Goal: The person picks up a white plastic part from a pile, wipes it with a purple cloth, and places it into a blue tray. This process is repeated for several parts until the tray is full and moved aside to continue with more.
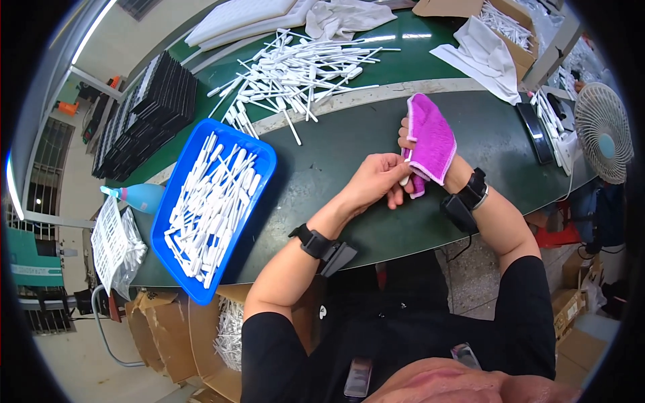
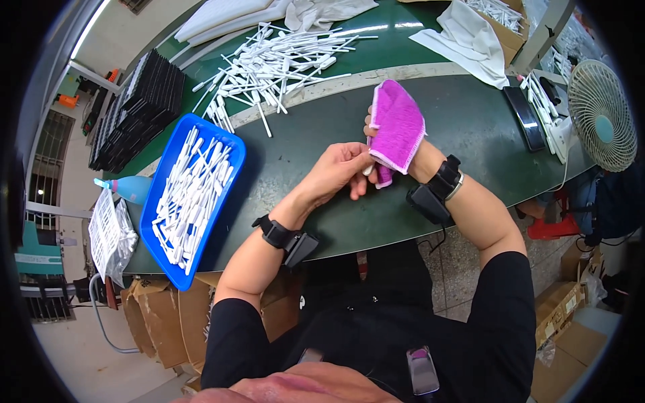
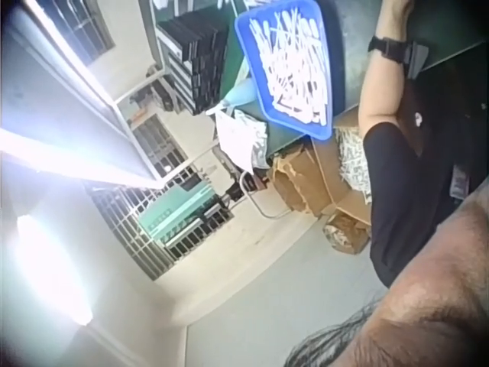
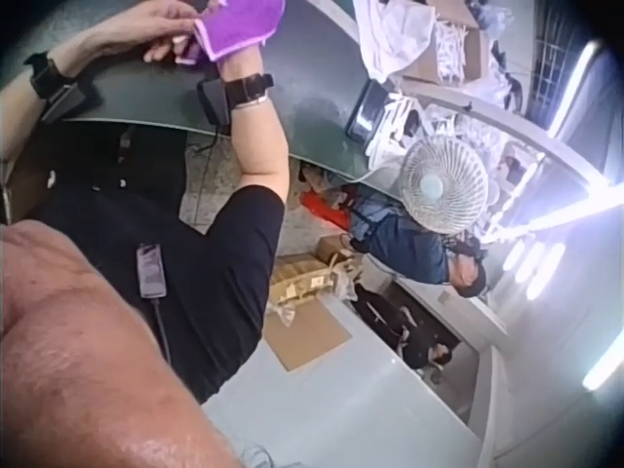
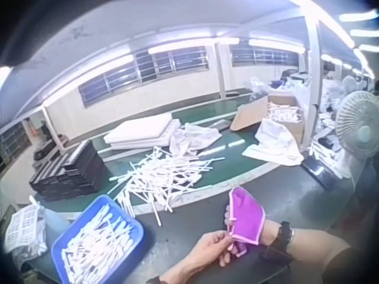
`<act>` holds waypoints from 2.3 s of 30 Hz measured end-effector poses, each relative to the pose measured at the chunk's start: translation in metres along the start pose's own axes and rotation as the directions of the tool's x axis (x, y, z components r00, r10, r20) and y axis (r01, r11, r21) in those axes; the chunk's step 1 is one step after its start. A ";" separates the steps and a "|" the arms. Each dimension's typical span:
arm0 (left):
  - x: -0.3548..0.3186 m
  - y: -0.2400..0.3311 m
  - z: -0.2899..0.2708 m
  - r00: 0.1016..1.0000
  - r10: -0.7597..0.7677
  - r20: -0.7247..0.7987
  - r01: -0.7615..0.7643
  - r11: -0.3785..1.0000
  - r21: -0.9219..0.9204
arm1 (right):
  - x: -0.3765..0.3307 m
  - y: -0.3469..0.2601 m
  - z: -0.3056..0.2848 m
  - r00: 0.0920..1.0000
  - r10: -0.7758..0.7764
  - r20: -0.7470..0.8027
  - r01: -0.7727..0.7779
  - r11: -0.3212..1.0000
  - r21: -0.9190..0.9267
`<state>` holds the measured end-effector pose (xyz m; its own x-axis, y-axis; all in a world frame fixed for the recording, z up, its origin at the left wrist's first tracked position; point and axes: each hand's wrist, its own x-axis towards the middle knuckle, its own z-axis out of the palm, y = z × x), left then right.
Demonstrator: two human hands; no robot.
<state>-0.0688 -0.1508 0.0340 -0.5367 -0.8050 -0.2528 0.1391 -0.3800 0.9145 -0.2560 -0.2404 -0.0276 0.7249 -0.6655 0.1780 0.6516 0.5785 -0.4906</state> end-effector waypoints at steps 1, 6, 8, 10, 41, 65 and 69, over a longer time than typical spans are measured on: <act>-0.002 0.000 -0.002 1.000 -0.027 0.014 0.027 1.000 -0.007 | 0.006 -0.001 0.003 0.996 -0.021 0.088 0.014 0.996 0.086; 0.001 -0.013 0.004 0.848 0.501 -0.174 -0.235 0.649 0.724 | 0.009 0.019 0.022 0.979 -0.154 -0.137 0.123 0.970 -0.211; 0.000 -0.009 -0.001 0.887 0.337 -0.315 -0.177 0.879 0.442 | 0.006 0.023 0.026 0.920 -0.248 -0.303 0.094 0.891 -0.445; 0.000 -0.004 -0.005 0.903 0.236 -0.359 -0.139 0.951 0.276 | 0.004 0.025 0.024 0.986 0.158 0.052 -0.131 0.929 -0.346; -0.077 0.031 0.013 0.310 0.915 0.258 -0.270 -0.175 0.947 | -0.003 0.021 0.095 0.970 -0.001 -0.242 -0.173 0.698 -0.695; -0.004 0.102 -0.211 0.926 0.378 0.006 0.245 -0.610 0.754 | 0.010 0.022 0.086 0.855 0.365 -0.369 -0.501 0.765 -0.404; 0.006 0.102 -0.205 0.962 0.271 0.017 0.170 -0.651 0.739 | 0.011 0.021 0.098 0.852 0.369 -0.371 -0.504 0.770 -0.392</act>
<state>0.1130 -0.2873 0.0609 -0.4933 -0.8698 0.0101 -0.7973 0.4475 -0.4050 -0.2122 -0.1897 0.0473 0.7753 -0.5287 -0.3455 0.0493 0.5960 -0.8015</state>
